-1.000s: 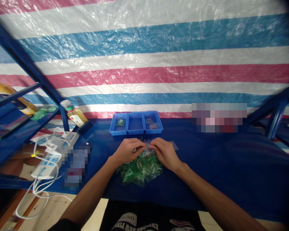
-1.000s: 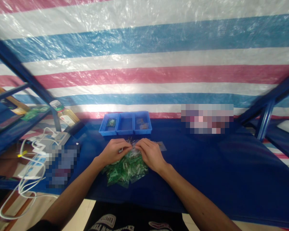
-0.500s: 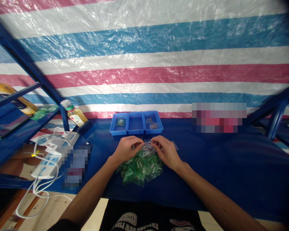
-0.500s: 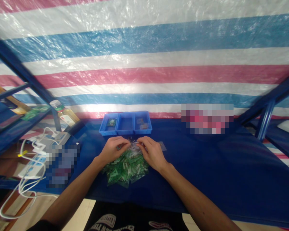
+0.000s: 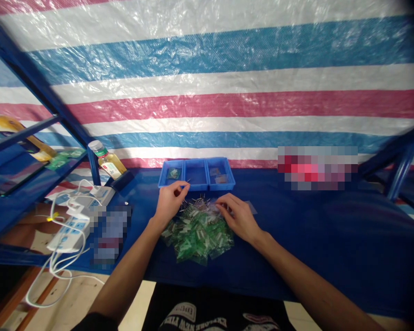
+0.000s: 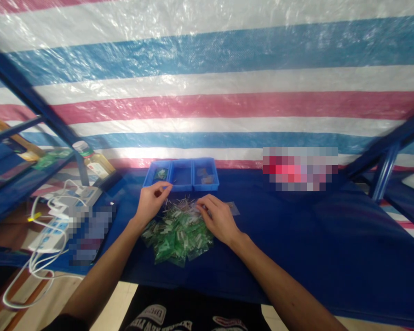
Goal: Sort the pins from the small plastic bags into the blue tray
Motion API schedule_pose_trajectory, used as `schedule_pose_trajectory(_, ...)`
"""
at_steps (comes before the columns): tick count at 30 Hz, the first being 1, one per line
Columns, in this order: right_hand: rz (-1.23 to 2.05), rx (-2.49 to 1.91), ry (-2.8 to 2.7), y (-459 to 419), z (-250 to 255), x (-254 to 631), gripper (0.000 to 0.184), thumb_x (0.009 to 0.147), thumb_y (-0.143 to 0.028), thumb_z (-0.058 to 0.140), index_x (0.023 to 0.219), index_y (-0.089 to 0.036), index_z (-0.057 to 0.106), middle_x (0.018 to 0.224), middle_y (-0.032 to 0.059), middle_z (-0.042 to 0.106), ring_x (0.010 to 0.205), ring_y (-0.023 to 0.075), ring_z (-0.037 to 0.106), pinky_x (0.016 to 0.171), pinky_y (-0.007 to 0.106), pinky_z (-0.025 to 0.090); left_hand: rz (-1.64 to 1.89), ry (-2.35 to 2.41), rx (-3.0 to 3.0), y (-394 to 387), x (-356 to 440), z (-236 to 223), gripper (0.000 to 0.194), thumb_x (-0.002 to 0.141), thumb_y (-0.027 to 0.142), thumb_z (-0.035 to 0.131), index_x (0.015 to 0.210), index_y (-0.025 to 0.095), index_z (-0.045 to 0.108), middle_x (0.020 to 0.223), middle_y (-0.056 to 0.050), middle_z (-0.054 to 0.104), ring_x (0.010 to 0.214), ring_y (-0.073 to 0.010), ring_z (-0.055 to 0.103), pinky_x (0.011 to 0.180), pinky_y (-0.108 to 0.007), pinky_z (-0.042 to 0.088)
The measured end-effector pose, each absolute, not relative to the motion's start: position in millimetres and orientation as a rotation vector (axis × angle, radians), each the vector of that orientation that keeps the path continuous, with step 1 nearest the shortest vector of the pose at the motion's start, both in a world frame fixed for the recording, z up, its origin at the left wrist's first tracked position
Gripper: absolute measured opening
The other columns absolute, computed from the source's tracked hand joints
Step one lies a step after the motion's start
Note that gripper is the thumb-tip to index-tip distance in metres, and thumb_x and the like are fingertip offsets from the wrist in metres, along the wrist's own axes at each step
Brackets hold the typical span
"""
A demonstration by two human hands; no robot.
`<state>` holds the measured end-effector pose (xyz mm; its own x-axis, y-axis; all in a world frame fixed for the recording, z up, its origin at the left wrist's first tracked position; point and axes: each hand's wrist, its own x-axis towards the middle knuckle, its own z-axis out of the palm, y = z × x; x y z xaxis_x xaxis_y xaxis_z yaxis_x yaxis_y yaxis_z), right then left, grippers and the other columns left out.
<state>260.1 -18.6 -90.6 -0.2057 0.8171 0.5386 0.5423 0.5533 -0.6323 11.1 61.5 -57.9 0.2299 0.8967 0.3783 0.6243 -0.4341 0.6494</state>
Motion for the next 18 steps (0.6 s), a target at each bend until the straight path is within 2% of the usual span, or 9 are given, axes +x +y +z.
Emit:
schedule_pose_trajectory(4,0.379,-1.114,-1.875,-18,-91,261,0.011,0.103,-0.021,0.053,0.100,-0.024,0.064,0.091,0.0041,0.066,0.079,0.0190,0.063,0.072,0.031,0.050,0.622,1.453,2.453,60,11,-63,0.026,0.097,0.039,0.059,0.106,0.025,0.079,0.065,0.000,0.068,0.059,-0.0147,0.059,0.061,-0.024,0.038)
schedule_pose_trajectory(8,0.377,-1.116,-1.879,-17,-91,261,0.011,0.102,-0.021,0.053,0.100,-0.024,0.064,0.092,0.0044,0.066,0.079,0.0191,0.063,0.074,0.031,0.050,0.342,1.469,2.563,60,12,-66,0.026,0.097,0.037,0.058,0.113,0.029,0.078,0.081,-0.003,0.075,0.073,-0.0188,0.067,0.065,-0.025,0.042)
schedule_pose_trajectory(12,0.379,-1.114,-1.885,-17,-92,261,0.011,0.102,-0.021,0.054,0.100,-0.023,0.064,0.093,0.0046,0.066,0.080,0.0191,0.064,0.074,0.031,0.051,0.289,1.461,2.589,61,9,-68,0.025,0.098,0.038,0.057,0.109,0.030,0.078,0.091,-0.004,0.078,0.080,-0.0199,0.070,0.068,-0.025,0.044)
schedule_pose_trajectory(18,0.360,-1.095,-1.882,-16,-92,261,0.014,0.103,-0.024,0.051,0.099,-0.024,0.065,0.091,0.0056,0.068,0.079,0.0200,0.064,0.073,0.033,0.053,0.405,1.383,2.642,65,6,-73,0.020,0.097,0.036,0.060,0.099,0.027,0.078,0.085,-0.006,0.077,0.075,-0.0218,0.070,0.064,-0.026,0.043)
